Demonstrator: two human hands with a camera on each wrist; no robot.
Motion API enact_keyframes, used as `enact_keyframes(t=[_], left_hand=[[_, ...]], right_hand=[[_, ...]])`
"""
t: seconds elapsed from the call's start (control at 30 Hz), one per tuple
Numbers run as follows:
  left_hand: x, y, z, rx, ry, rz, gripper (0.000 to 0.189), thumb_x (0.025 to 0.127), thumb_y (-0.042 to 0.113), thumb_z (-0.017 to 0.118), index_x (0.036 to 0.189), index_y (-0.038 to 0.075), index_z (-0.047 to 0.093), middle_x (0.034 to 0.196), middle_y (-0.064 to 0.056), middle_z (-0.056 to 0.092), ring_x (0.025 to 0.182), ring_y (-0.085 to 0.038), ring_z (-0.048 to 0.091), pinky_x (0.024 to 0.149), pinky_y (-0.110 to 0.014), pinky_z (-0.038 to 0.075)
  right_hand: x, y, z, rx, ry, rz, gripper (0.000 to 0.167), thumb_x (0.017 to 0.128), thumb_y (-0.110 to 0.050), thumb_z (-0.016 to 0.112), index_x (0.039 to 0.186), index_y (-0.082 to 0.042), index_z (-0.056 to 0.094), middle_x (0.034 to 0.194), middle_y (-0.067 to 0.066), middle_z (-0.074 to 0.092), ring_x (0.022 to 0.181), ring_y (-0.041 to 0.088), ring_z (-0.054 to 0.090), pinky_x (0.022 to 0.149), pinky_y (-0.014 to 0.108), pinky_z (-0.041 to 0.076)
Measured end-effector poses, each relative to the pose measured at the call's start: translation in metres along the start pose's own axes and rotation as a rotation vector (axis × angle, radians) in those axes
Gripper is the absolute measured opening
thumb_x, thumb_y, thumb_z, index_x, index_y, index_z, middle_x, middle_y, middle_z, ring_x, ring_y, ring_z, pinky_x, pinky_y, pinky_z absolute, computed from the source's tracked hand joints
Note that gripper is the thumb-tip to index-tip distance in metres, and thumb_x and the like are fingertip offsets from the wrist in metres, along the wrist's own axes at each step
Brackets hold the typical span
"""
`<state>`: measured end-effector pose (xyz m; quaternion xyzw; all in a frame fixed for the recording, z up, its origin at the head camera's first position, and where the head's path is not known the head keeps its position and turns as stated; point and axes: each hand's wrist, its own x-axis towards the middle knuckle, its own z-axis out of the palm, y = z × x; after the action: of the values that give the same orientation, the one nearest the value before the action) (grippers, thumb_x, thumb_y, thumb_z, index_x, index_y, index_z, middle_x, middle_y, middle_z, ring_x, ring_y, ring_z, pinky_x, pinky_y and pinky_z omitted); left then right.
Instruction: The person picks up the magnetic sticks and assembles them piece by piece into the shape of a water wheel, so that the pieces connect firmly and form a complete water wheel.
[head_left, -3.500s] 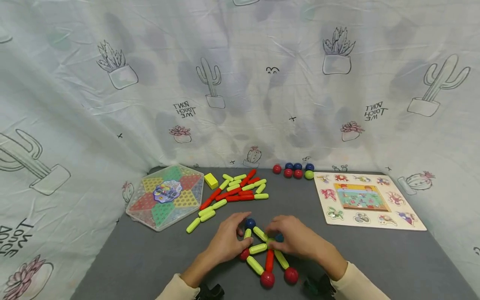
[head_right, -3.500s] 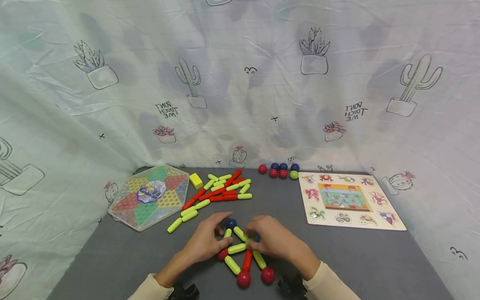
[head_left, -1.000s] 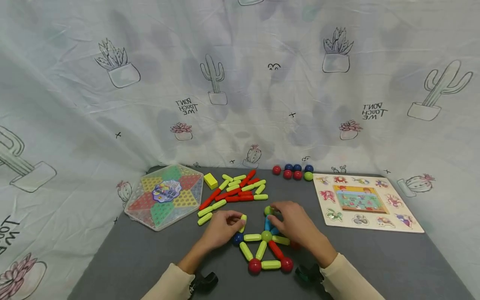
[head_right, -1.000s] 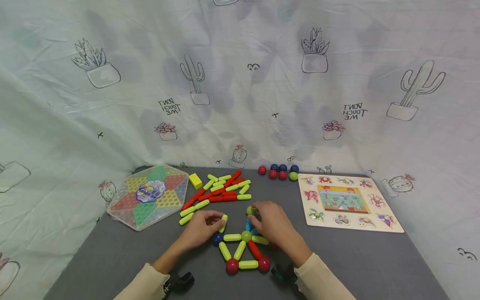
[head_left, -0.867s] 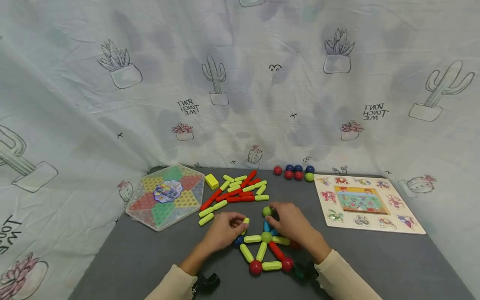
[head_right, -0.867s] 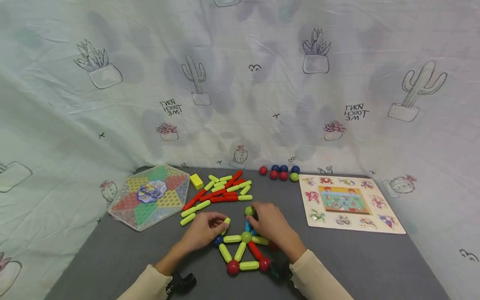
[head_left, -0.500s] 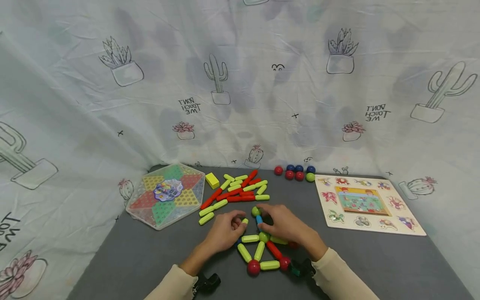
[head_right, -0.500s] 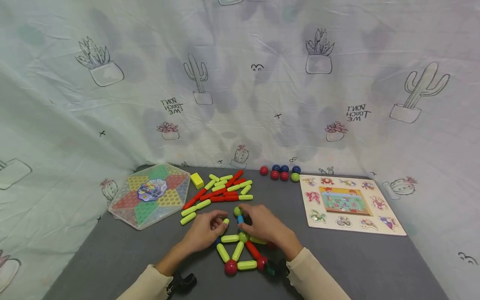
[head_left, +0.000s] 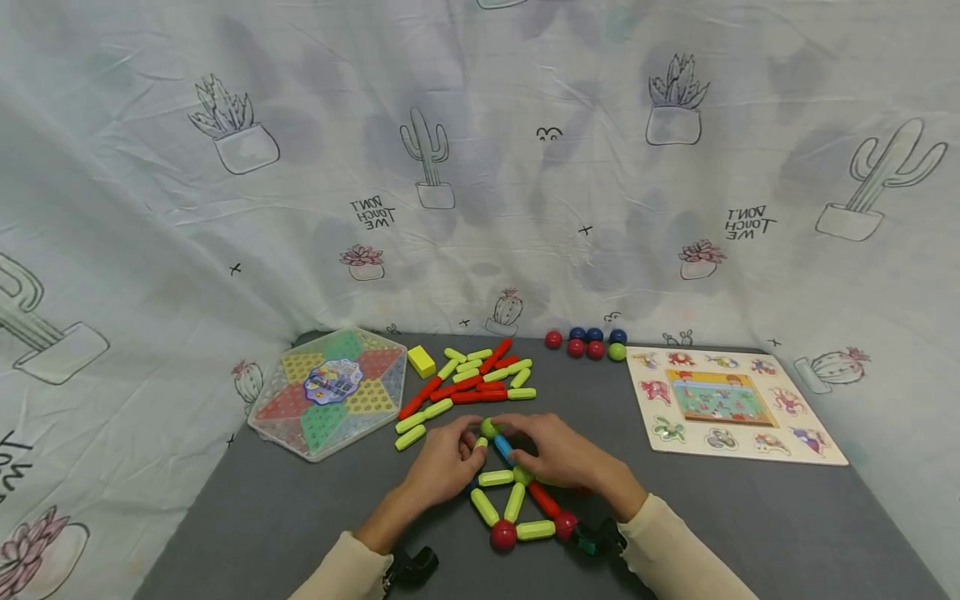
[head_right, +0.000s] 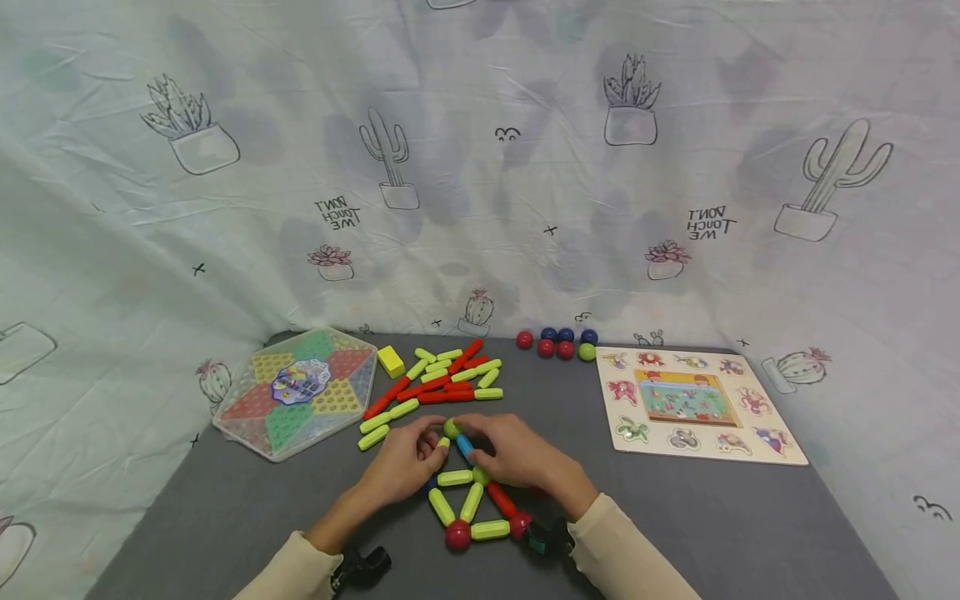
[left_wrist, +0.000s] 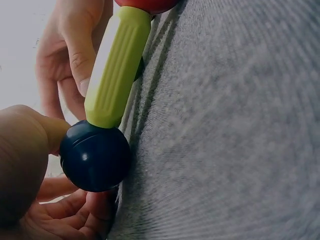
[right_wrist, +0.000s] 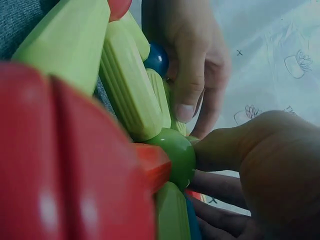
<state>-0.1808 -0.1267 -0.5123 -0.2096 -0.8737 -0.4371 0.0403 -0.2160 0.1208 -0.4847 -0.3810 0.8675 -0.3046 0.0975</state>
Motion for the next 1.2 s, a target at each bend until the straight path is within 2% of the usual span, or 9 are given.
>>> enact_keyframes(t=[0.17,0.3,0.4,0.5,0.67,0.77,0.97,1.1,1.2], left_hand=[[0.000,0.001,0.000,0.017,-0.007,-0.008,0.043,0.100,0.008,0.072,0.140,-0.005,0.064,0.090,-0.002,0.068,0.066,-0.003,0.057,0.061,-0.023,0.050],[-0.001,0.006,0.000,0.044,-0.019,-0.069,0.048,0.098,0.005,0.069,0.145,0.001,0.065,0.123,-0.014,0.066,0.076,-0.009,0.058,0.070,-0.025,0.050],[-0.002,0.008,-0.001,0.070,-0.034,-0.054,0.052,0.094,0.001,0.067,0.146,0.003,0.067,0.142,-0.017,0.060,0.087,-0.015,0.060,0.077,-0.029,0.051],[-0.003,0.006,-0.004,0.098,-0.052,-0.014,0.048,0.094,0.002,0.068,0.141,0.004,0.070,0.135,-0.011,0.067,0.093,-0.017,0.062,0.081,-0.031,0.054],[-0.006,0.001,-0.013,0.116,-0.059,-0.004,0.022,0.102,0.016,0.075,0.123,0.011,0.078,0.103,0.002,0.071,0.084,-0.013,0.062,0.075,-0.027,0.052],[-0.009,-0.002,-0.019,0.061,-0.103,-0.008,0.012,0.105,0.023,0.076,0.114,0.017,0.081,0.093,0.007,0.071,0.076,-0.009,0.062,0.069,-0.025,0.052],[-0.018,-0.010,-0.029,-0.098,-0.263,-0.015,0.015,0.103,0.029,0.079,0.117,0.024,0.083,0.096,0.009,0.077,0.077,-0.004,0.066,0.069,-0.025,0.056],[-0.022,-0.022,-0.044,-0.207,-0.326,-0.006,0.023,0.102,0.027,0.081,0.123,0.020,0.083,0.108,0.004,0.081,0.090,-0.008,0.073,0.080,-0.027,0.060],[-0.026,-0.034,-0.062,-0.317,-0.303,0.007,0.027,0.103,0.018,0.079,0.129,0.011,0.080,0.118,-0.006,0.082,0.103,-0.014,0.078,0.091,-0.028,0.062]], right_hand=[[-0.001,0.000,0.000,0.011,-0.035,-0.014,0.049,0.109,-0.016,0.069,0.156,-0.010,0.059,0.141,0.003,0.074,0.129,0.020,0.071,0.109,0.047,0.058],[-0.007,-0.002,-0.005,-0.054,-0.025,-0.017,0.042,0.106,-0.027,0.076,0.145,-0.014,0.069,0.134,-0.002,0.076,0.122,0.019,0.071,0.107,0.046,0.058],[-0.014,-0.006,-0.008,-0.121,-0.008,-0.031,0.032,0.101,-0.034,0.082,0.129,-0.019,0.078,0.124,-0.005,0.075,0.116,0.017,0.065,0.101,0.043,0.057],[-0.021,-0.011,-0.010,-0.177,0.012,-0.051,0.023,0.098,-0.034,0.085,0.116,-0.021,0.083,0.113,-0.006,0.072,0.106,0.013,0.057,0.092,0.036,0.056],[-0.031,-0.017,-0.008,-0.330,0.088,-0.096,0.013,0.096,-0.029,0.087,0.106,-0.020,0.085,0.099,-0.007,0.071,0.090,0.009,0.049,0.081,0.030,0.050],[-0.038,-0.017,-0.008,-0.388,0.134,-0.101,0.009,0.097,-0.023,0.086,0.105,-0.019,0.085,0.095,-0.007,0.073,0.084,0.008,0.049,0.079,0.031,0.048],[-0.052,-0.013,-0.009,-0.297,0.155,-0.068,0.011,0.098,-0.012,0.083,0.108,-0.018,0.084,0.099,-0.006,0.071,0.089,0.007,0.058,0.080,0.031,0.055],[-0.056,-0.011,-0.010,-0.238,0.144,-0.075,0.014,0.097,-0.011,0.083,0.110,-0.017,0.083,0.104,-0.005,0.072,0.092,0.008,0.063,0.081,0.031,0.059],[-0.058,-0.011,-0.010,-0.215,0.136,-0.076,0.017,0.097,-0.010,0.083,0.113,-0.016,0.083,0.107,-0.004,0.072,0.095,0.009,0.065,0.083,0.032,0.060]])
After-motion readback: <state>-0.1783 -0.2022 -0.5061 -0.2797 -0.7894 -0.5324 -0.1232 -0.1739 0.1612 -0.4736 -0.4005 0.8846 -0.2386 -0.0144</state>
